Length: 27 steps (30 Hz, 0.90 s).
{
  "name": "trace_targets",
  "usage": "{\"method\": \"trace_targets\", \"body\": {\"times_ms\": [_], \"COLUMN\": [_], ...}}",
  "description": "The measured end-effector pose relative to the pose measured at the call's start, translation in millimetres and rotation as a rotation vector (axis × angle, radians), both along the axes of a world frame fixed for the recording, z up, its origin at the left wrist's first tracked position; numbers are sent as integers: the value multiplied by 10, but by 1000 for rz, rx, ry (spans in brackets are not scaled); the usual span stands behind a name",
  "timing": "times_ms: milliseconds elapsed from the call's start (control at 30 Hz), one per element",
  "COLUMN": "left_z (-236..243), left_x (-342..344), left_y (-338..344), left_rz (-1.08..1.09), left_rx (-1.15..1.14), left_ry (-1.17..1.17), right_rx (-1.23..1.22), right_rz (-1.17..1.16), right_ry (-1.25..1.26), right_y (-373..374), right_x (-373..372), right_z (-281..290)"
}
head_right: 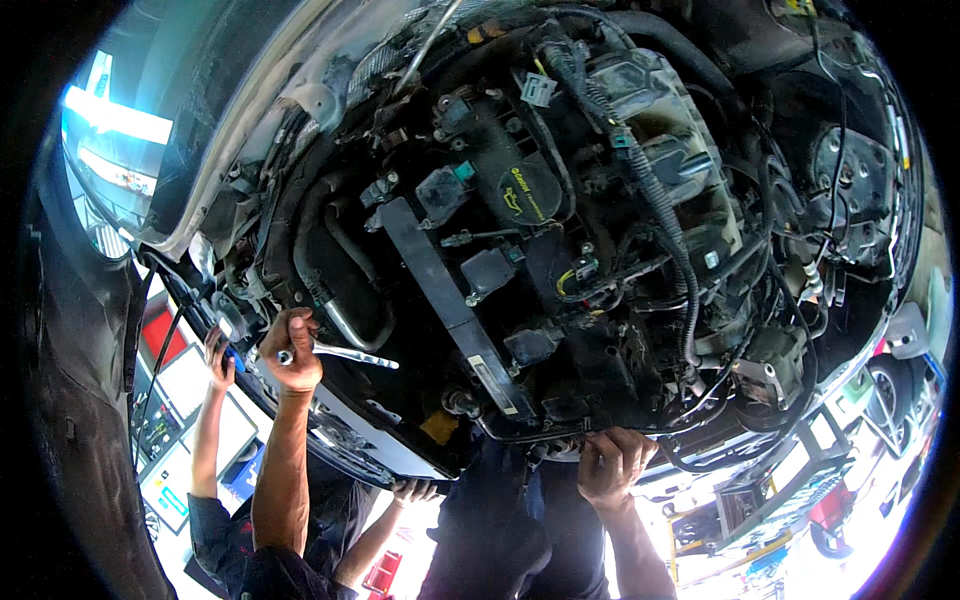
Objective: The person selects bolts and nuts from a tray, then works on a car engine with another person. They use a wrench to tighten bolts on the engine while coordinating with a coworker.
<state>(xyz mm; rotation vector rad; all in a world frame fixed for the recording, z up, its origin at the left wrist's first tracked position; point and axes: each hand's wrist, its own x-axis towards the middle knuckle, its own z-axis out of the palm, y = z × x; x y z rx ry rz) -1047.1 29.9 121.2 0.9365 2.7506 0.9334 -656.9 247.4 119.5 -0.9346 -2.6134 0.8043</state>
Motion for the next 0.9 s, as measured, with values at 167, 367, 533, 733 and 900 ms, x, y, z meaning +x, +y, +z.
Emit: {"method": "trace_targets", "body": {"times_ms": [167, 367, 533, 733, 900], "left_z": [29, 95, 59, 43, 75], "left_x": [-56, -52, -3, 33, -7], "left_y": [14, 77, 59, 42, 105], "left_rz": [-113, -153, -66, 3, -68], "left_rx": [-66, -117, -141, -208, -289], "left_ry": [2, -7, -63, -44, -10], "right_rx": [4, 53, 73, 56, 58], "right_rz": [-74, -116, -134, -158, -160], "right_ry": [-9, 1, 13, 45, 72], "right_y": [-87, -131, -149, -145, -114], "right_x": [10, 4, 16, 8, -19], "right_z": [-29, -94, -131, -99, -104]}}
